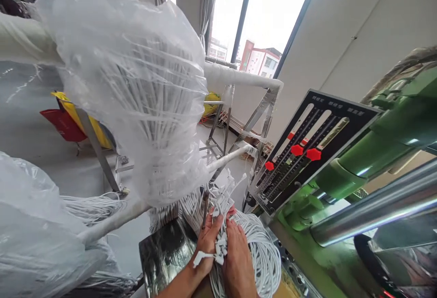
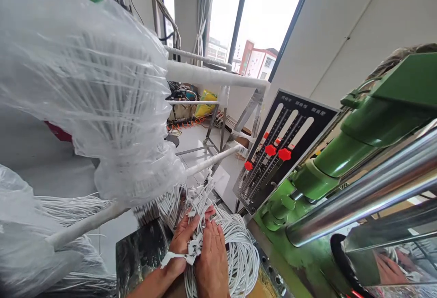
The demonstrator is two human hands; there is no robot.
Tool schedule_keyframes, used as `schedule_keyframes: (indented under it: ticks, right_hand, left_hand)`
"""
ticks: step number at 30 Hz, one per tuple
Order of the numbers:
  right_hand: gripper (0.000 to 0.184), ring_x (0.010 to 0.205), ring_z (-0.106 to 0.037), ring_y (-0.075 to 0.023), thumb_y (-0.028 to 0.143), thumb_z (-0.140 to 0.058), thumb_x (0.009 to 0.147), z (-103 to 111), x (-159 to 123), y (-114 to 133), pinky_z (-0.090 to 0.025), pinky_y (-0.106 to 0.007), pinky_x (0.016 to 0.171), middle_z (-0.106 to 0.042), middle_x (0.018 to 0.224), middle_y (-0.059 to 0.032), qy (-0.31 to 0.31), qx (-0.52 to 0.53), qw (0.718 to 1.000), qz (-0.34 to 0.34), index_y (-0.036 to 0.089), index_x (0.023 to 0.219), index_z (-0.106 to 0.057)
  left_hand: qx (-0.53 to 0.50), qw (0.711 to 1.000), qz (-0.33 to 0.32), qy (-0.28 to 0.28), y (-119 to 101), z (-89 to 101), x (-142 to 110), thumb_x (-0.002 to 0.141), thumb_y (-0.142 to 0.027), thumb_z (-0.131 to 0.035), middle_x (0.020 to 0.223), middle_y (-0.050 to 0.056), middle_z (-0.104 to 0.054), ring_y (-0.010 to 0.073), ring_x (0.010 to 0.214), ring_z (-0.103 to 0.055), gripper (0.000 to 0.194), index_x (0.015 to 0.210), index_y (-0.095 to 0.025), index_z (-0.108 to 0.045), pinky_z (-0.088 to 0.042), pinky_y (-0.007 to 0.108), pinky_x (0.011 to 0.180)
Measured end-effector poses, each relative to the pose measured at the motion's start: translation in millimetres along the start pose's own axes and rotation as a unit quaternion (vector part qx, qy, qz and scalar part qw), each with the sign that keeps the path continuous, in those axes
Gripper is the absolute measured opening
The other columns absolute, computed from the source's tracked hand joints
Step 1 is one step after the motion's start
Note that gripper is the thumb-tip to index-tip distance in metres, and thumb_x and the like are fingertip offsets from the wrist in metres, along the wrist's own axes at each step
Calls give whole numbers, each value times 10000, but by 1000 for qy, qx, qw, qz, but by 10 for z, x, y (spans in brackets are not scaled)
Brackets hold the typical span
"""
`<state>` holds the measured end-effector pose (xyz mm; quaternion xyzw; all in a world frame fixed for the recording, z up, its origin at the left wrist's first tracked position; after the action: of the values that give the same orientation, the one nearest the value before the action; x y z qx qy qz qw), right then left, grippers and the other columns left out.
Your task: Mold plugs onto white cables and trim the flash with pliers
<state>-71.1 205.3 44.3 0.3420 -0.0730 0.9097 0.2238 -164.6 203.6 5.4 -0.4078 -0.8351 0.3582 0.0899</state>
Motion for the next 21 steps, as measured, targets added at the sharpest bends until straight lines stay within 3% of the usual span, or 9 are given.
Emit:
schedule_keyframes:
  ticks: [5,11,17,21]
  right_hand:
    - [801,1105,-650,-283,-50,-316,812,-18,-33,3,-590,-456,857,-655,1213,-188,-16,3,1000,-6,125,1537,-23]
    - [867,1185,-601,-264,-95,-293,760,-95,-77,-32,-569,-449,910,-597,1314,-164,-5,23,999,-28,165,1540,-18]
    - [843,1241,-555,-255,-87,-297,776,-112,-63,-38,-557,-438,944,-510,1399,-171,-5,23,999,-31,152,1538,-27]
    - [858,1211,-579,-262,-82,-299,770,-111,-60,-27,-583,-436,903,-550,1363,-166,-13,8,1000,-23,151,1536,9]
  left_hand:
    - [-47,998,35,-12,7,-2,-23,661,-379,-826,1102,125,-720,335,1215,-569,480,1063,-165,-675,-396,480,1100]
    - [-48,996,61,31,7,-34,-4,644,-366,-846,1062,129,-728,326,1198,-582,413,977,-174,-695,-378,492,1106]
    - [-47,997,58,10,46,26,4,624,-364,-837,1029,114,-737,338,1235,-547,351,889,-171,-712,-412,447,1086]
    - [-57,997,53,-7,49,24,-20,589,-371,-853,974,97,-754,331,1189,-588,389,895,-174,-714,-430,423,1079]
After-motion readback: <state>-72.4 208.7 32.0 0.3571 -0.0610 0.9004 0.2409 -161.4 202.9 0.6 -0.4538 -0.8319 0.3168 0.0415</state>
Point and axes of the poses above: each hand's wrist, its own x-axis towards the middle knuckle, its own z-axis out of the back of the hand, y = z × x, the point moved 9 cm from there along x, towards the middle knuckle
